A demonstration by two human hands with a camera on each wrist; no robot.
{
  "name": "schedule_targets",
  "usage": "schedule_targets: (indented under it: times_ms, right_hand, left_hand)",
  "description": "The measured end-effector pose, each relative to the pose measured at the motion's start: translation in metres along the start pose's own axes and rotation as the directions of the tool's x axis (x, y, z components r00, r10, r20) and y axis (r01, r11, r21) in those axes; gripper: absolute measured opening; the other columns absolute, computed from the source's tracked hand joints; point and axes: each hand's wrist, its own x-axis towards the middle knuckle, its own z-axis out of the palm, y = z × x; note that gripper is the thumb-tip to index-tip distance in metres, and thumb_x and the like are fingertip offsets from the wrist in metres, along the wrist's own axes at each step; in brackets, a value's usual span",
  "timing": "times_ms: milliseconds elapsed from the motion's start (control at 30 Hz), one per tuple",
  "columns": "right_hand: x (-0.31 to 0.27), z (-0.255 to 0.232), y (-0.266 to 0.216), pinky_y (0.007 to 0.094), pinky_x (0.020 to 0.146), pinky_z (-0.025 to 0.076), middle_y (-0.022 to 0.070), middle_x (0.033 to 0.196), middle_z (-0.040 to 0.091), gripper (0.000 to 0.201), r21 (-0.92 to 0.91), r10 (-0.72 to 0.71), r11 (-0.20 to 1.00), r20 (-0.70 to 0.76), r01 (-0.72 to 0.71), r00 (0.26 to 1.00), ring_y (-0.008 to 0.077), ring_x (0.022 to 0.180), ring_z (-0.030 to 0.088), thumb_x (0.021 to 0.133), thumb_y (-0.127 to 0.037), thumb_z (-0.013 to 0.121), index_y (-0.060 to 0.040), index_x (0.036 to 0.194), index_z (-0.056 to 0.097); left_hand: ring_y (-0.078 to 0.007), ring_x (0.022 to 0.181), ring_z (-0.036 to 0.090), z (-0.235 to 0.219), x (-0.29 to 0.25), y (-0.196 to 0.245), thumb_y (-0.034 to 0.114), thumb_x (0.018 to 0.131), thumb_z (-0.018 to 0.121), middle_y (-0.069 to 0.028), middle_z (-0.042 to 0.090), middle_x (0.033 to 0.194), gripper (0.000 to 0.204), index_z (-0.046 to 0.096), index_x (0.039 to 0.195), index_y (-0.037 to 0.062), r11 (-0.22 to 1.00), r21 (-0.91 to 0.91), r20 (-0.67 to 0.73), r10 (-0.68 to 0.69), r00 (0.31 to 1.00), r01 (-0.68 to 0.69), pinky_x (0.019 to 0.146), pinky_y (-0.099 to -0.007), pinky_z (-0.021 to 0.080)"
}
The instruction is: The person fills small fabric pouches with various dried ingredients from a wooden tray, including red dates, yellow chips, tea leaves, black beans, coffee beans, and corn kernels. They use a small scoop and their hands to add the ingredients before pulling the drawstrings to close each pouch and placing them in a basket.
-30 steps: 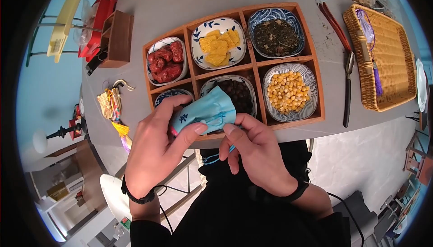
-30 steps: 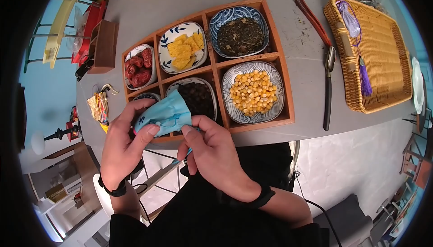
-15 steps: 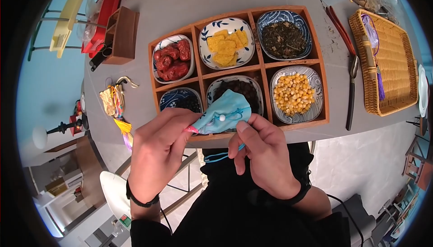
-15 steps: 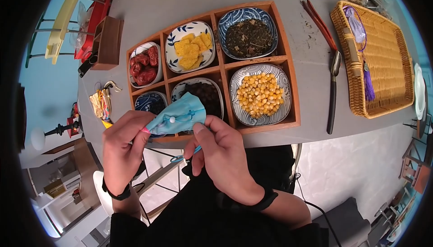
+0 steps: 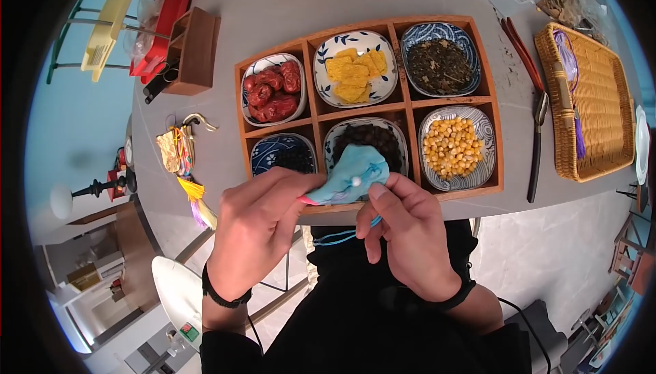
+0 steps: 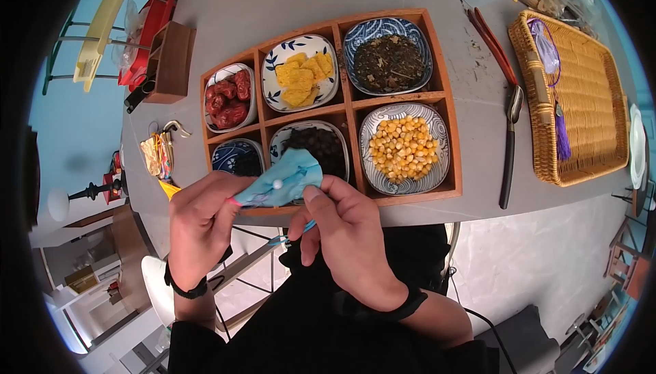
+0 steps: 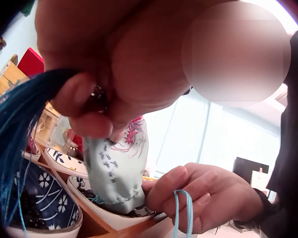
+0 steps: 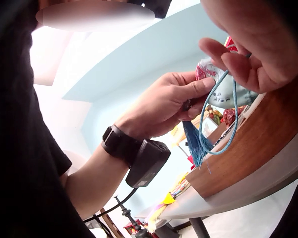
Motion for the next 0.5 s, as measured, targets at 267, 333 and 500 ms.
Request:
schedule_targets:
  times_ms: [267,333,500]
  right_hand:
    - [-0.004,0.001,-0.001,0.0203,0.038,0.041,0.0086,0.071,0.062,0.019,-0.022,-0.035,0.999,-0.049,0.034,0.998,0.0105,0.053,0.056,0.099,-0.013,0.049,0.0025,0.104,0.058]
    - [-0.005,-0.003,-0.001,0.0201,0.038,0.041,0.0091,0.071,0.062,0.019,-0.039,-0.035,0.999,-0.037,0.034,0.999,0.0106,0.052,0.056,0.099,-0.013,0.049,0.0030,0.104,0.058]
    - [-0.005,0.000,0.002,0.0216,0.041,0.044,0.0095,0.076,0.064,0.021,-0.021,-0.080,0.997,-0.048,0.079,0.996,0.0108,0.059,0.059,0.100,-0.013,0.047,0.0032,0.107,0.059]
  left_hand:
    - [-0.0291,0.077,0.068,0.010,-0.004,-0.011,-0.011,0.073,0.061,-0.0131,0.068,0.092,0.031,0.066,0.101,0.0007,0.991,-0.057,-0.049,0.116,0.992,-0.119,0.062,-0.0334,0.055]
    - [-0.0293,0.079,0.068,0.013,-0.006,-0.006,-0.012,0.073,0.060,-0.0134,0.068,0.095,0.032,0.066,0.102,0.0007,0.995,-0.054,-0.032,0.082,0.996,-0.083,0.063,-0.0334,0.055]
    - [-0.0279,0.072,0.066,0.016,-0.009,-0.008,-0.011,0.068,0.065,-0.0095,0.064,0.085,0.028,0.063,0.093,0.0012,0.992,-0.081,-0.049,0.089,0.995,-0.093,0.057,-0.0335,0.052]
